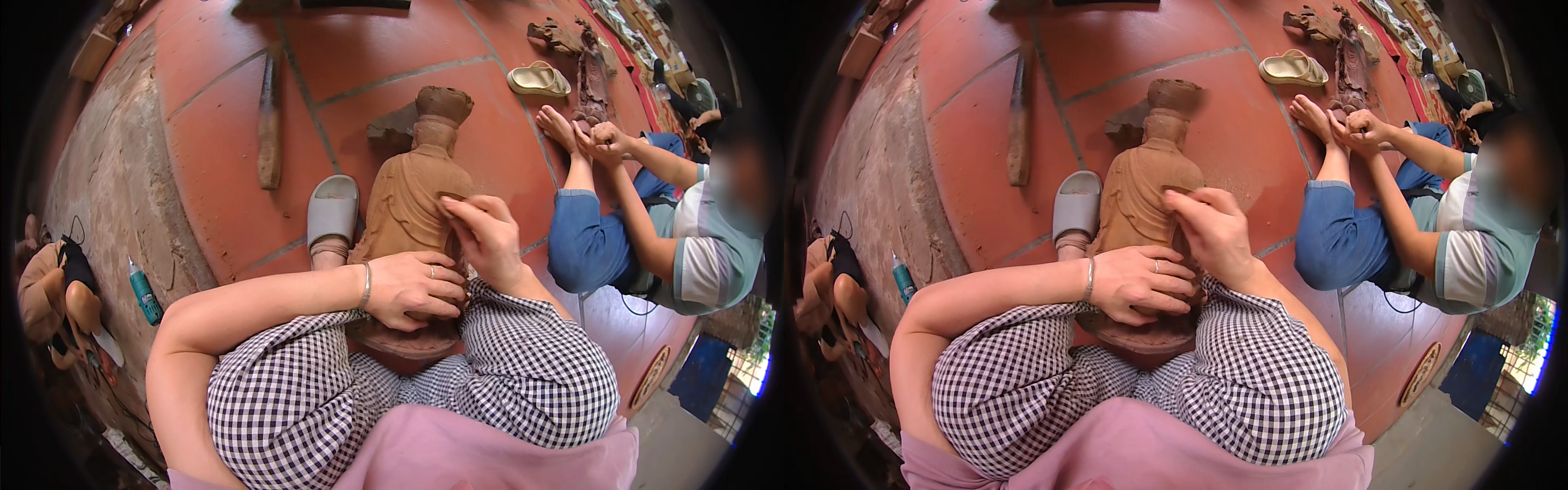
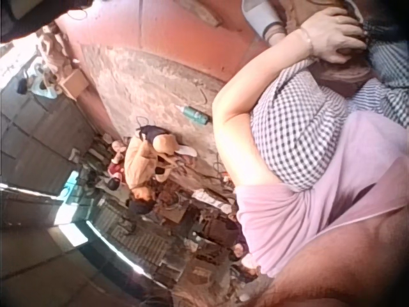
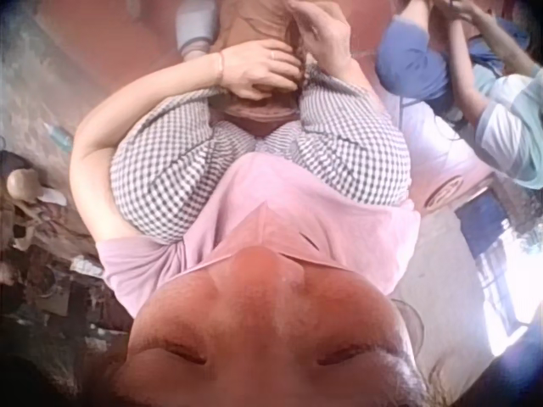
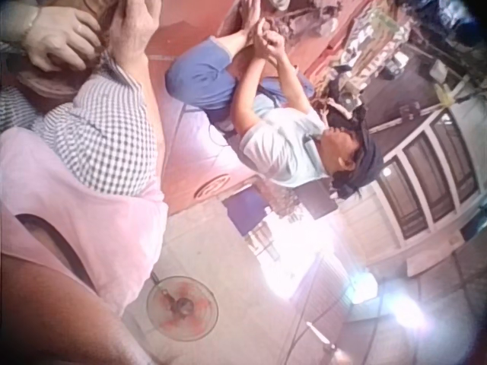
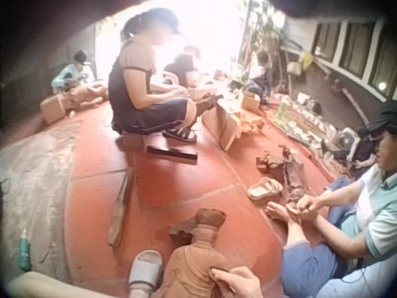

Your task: The person carves a wooden figurine using a small chisel and their hands. They refine the back and shoulder details of the figure, occasionally rotating it to access different angles. Other people are visible in the background working on similar wooden pieces.

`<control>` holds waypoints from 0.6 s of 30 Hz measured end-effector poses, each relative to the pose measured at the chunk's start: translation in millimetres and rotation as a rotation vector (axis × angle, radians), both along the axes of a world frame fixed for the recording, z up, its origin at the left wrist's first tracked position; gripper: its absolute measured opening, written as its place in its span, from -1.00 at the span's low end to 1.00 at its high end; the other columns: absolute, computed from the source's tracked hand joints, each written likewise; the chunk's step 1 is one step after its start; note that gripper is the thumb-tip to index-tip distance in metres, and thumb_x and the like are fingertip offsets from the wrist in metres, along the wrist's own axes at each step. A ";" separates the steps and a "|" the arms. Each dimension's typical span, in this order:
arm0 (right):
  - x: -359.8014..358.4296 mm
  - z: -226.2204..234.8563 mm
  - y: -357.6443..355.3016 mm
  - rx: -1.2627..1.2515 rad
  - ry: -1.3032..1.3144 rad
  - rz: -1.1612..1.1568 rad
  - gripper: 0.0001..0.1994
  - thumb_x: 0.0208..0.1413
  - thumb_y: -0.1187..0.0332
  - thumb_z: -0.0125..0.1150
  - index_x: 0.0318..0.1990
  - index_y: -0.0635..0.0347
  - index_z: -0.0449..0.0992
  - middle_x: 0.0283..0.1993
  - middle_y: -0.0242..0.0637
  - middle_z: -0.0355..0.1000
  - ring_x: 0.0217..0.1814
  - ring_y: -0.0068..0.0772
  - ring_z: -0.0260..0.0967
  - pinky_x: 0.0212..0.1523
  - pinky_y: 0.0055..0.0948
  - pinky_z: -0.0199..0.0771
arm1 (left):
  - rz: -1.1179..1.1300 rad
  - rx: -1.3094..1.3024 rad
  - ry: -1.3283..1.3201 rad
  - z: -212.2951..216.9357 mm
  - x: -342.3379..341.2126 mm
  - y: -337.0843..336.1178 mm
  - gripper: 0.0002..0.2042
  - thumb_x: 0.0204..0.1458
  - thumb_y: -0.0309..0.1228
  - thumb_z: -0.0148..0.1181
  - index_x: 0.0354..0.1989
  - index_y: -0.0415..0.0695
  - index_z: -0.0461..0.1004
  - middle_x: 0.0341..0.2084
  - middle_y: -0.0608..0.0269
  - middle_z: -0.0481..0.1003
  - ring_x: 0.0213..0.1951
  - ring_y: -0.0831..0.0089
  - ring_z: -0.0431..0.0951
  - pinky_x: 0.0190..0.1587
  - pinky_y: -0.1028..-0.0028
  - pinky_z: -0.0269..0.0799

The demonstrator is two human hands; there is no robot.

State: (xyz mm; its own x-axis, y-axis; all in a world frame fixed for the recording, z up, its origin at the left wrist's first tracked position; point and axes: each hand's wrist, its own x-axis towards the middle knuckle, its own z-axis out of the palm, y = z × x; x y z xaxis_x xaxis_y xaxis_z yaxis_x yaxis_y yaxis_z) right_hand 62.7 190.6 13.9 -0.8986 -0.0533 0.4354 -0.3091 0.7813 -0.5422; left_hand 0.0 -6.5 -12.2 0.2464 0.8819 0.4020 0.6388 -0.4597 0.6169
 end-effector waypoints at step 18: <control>18.5 -19.1 1.9 -0.022 0.048 -0.096 -0.67 -0.04 0.55 0.44 -0.06 0.13 0.69 -0.42 -0.30 0.46 -0.32 -0.28 0.39 -0.30 -0.37 0.44 | 0.007 0.007 0.004 2.1 1.1 -0.5 -0.49 -0.12 -0.25 0.36 0.10 -0.04 0.56 0.15 0.17 0.49 0.27 0.16 0.41 0.39 0.06 0.20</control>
State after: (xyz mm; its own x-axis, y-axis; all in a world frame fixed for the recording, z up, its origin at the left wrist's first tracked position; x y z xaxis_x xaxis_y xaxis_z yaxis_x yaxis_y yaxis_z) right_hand 81.2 192.5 -5.2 -0.8773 0.0421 0.4780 -0.2593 0.7966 -0.5461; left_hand 1.1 -6.9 -10.1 0.2423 0.8806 0.4074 0.6444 -0.4599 0.6109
